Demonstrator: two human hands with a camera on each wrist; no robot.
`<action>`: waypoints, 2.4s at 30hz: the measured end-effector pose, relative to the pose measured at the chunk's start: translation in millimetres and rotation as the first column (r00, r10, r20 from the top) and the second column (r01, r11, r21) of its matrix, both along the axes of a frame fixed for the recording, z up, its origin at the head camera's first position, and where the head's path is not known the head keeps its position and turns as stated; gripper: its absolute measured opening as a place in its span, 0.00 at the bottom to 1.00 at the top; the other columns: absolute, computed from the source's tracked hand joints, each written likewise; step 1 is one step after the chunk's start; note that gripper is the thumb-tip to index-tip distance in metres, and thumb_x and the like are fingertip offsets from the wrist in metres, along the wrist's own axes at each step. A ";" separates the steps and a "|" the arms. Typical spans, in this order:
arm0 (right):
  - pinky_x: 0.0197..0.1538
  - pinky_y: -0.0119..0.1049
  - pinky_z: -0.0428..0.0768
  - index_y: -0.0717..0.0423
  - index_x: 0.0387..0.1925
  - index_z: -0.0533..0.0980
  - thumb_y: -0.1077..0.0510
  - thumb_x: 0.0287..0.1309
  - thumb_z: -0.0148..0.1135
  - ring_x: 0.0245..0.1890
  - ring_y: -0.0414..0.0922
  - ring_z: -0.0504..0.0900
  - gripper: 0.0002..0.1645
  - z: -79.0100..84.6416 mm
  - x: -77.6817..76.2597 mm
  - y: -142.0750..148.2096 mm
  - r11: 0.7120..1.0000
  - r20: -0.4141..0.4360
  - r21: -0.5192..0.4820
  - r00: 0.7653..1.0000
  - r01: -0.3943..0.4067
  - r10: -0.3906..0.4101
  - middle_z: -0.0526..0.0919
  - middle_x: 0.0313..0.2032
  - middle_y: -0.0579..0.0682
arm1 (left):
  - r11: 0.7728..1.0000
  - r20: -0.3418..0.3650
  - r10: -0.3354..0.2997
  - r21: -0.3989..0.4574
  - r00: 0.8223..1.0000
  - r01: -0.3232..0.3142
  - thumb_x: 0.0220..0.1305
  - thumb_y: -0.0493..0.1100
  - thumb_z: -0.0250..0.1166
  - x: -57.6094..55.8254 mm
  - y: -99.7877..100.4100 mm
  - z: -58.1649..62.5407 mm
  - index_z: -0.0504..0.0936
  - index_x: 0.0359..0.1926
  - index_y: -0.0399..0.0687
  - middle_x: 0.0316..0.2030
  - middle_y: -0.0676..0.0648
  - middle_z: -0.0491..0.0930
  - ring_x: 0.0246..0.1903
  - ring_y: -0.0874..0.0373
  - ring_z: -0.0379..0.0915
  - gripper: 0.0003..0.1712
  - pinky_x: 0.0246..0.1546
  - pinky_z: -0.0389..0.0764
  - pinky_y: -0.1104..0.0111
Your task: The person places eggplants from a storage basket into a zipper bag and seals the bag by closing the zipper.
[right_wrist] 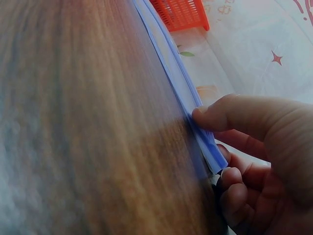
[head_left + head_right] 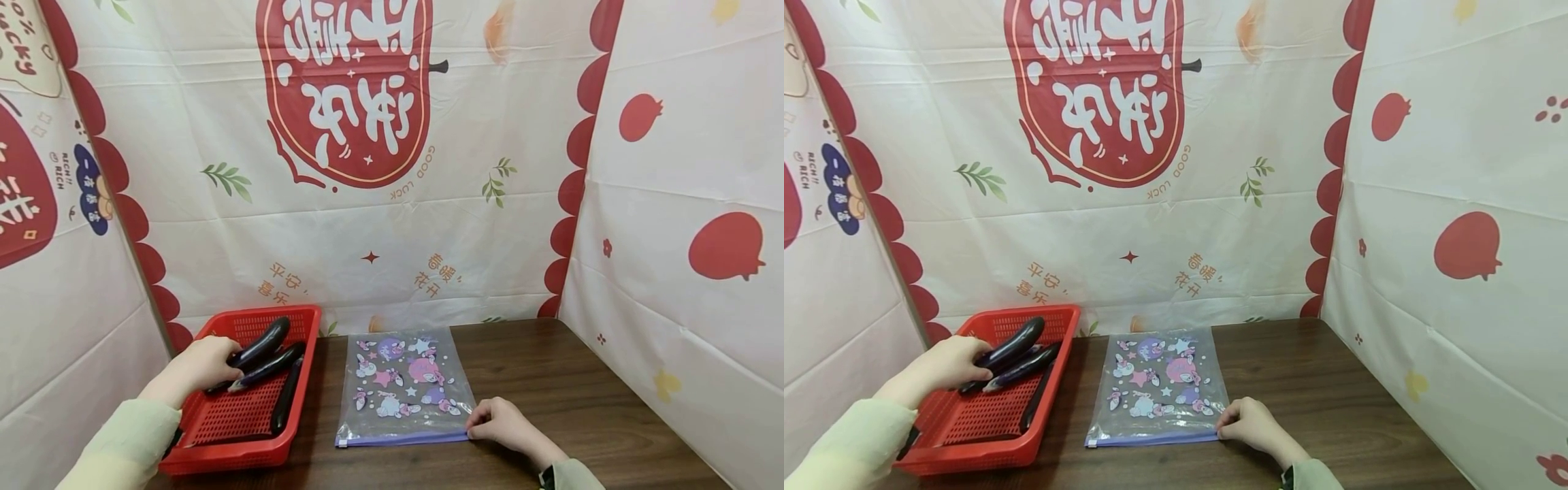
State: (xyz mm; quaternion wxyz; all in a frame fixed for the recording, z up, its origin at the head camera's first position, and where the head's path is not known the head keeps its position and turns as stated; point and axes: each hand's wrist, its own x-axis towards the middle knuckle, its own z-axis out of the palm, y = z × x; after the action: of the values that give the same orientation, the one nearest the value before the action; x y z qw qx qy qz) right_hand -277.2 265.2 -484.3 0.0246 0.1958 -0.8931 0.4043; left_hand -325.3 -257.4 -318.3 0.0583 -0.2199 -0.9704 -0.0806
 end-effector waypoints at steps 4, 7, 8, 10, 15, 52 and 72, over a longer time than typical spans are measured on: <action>0.31 0.31 0.70 0.49 0.23 0.84 0.57 0.42 0.73 0.26 0.32 0.72 0.03 0.2 0.0 -0.4 1.000 -0.001 0.007 1.000 0.006 -0.006 0.80 0.25 0.37 | 1.000 -0.011 -0.003 -0.005 1.000 0.003 0.48 0.42 0.75 3.4 2.6 1.4 0.85 0.38 0.40 0.30 0.50 0.81 0.27 0.58 0.71 0.16 0.33 0.76 0.58; 0.31 0.31 0.70 0.49 0.23 0.84 0.57 0.42 0.73 0.26 0.32 0.72 0.04 -0.1 1.2 -0.4 1.000 0.003 0.002 1.000 0.006 -0.006 0.80 0.25 0.37 | 1.000 -0.018 -0.006 -0.010 1.000 0.006 0.48 0.42 0.75 5.7 4.1 1.7 0.85 0.39 0.39 0.31 0.49 0.81 0.28 0.57 0.72 0.17 0.34 0.77 0.57; 0.31 0.31 0.70 0.49 0.23 0.84 0.57 0.42 0.73 0.26 0.32 0.72 0.04 -0.2 1.7 -0.4 1.000 0.002 0.000 1.000 0.006 -0.006 0.80 0.25 0.37 | 1.000 -0.020 -0.004 -0.009 1.000 0.004 0.48 0.42 0.75 6.5 4.5 1.3 0.85 0.39 0.40 0.31 0.50 0.81 0.28 0.57 0.72 0.17 0.34 0.76 0.57; 0.30 0.31 0.70 0.50 0.23 0.84 0.57 0.42 0.73 0.26 0.32 0.72 0.04 0.0 2.5 -0.2 1.000 0.001 -0.003 1.000 0.006 -0.006 0.80 0.24 0.37 | 1.000 -0.025 -0.010 -0.007 1.000 0.010 0.48 0.43 0.75 8.2 5.1 0.6 0.85 0.40 0.40 0.30 0.50 0.81 0.28 0.57 0.72 0.17 0.34 0.76 0.57; 0.30 0.31 0.70 0.51 0.23 0.84 0.58 0.41 0.73 0.26 0.32 0.72 0.04 1.2 2.7 -0.6 1.000 -0.005 -0.005 1.000 0.008 -0.008 0.80 0.24 0.37 | 1.000 -0.048 -0.020 0.005 0.999 0.020 0.49 0.43 0.75 13.1 5.1 -2.4 0.84 0.41 0.42 0.30 0.51 0.80 0.29 0.58 0.72 0.17 0.34 0.75 0.58; 0.28 0.31 0.70 0.50 0.23 0.84 0.58 0.41 0.73 0.24 0.32 0.72 0.04 4.3 2.5 -0.8 1.000 -0.008 0.002 1.000 0.009 -0.009 0.80 0.24 0.37 | 0.997 -0.050 -0.022 0.074 0.999 0.026 0.51 0.40 0.74 35.7 31.2 -4.6 0.79 0.56 0.44 0.43 0.47 0.82 0.39 0.53 0.77 0.30 0.41 0.78 0.53; 0.29 0.31 0.70 0.50 0.24 0.84 0.58 0.41 0.74 0.24 0.32 0.72 0.05 3.2 2.3 -2.0 1.000 0.023 -0.007 1.000 0.018 -0.018 0.80 0.24 0.38 | 0.997 -0.051 -0.059 0.045 0.997 0.061 0.52 0.41 0.74 45.4 64.2 -5.2 0.79 0.57 0.46 0.44 0.47 0.83 0.41 0.55 0.78 0.29 0.44 0.78 0.55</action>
State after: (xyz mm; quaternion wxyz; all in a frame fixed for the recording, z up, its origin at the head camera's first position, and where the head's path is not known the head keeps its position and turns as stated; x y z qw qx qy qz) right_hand -274.9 263.3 -481.2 0.0188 0.1832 -0.8935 0.4095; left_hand -279.9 -193.2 -323.5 0.0849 -0.2493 -0.9596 -0.0995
